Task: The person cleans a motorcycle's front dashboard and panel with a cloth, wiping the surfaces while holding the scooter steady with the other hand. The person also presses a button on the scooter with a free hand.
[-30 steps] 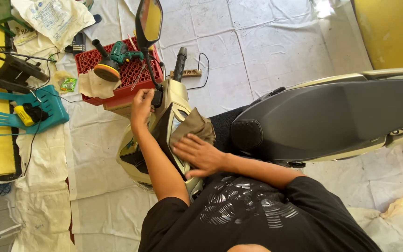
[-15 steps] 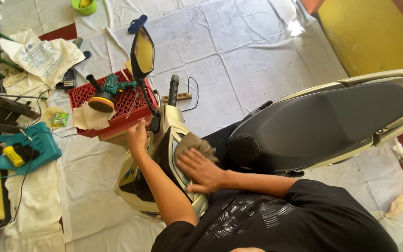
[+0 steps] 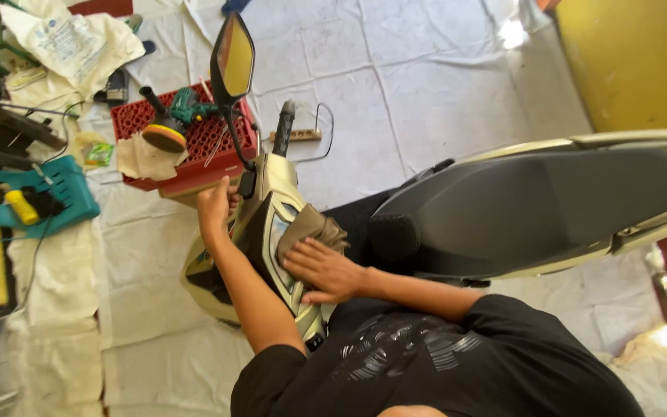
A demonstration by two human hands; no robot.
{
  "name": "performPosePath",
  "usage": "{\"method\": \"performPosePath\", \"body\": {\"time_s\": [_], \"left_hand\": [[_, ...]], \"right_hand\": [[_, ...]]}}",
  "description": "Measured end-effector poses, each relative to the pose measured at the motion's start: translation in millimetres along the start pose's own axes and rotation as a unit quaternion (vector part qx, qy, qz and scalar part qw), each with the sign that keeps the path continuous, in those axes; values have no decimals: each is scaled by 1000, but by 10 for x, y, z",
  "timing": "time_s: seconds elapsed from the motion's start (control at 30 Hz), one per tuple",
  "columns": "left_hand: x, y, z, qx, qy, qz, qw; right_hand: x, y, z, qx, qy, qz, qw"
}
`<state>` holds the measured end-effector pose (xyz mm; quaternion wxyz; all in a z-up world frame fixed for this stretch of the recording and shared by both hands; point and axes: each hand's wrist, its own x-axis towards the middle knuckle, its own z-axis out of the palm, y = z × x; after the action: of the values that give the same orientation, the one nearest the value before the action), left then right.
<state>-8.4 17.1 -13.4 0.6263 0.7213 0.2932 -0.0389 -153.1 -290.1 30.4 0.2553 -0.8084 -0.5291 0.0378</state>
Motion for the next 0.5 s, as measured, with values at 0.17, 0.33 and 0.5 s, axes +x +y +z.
{"method": "performPosePath", "body": {"time_s": [0.17,0.33,0.5], "left_hand": [[30,27,-25,-12,-19,54,998],[1,90,-20,-18,-26,84,996],[107,-1,-68,-42,-32,91,994]], "right_hand": [[84,119,-36,40,83,30,995],[3,33,61,-46,83,-35,995],[95,149,-238,86,85,10,993]]}}
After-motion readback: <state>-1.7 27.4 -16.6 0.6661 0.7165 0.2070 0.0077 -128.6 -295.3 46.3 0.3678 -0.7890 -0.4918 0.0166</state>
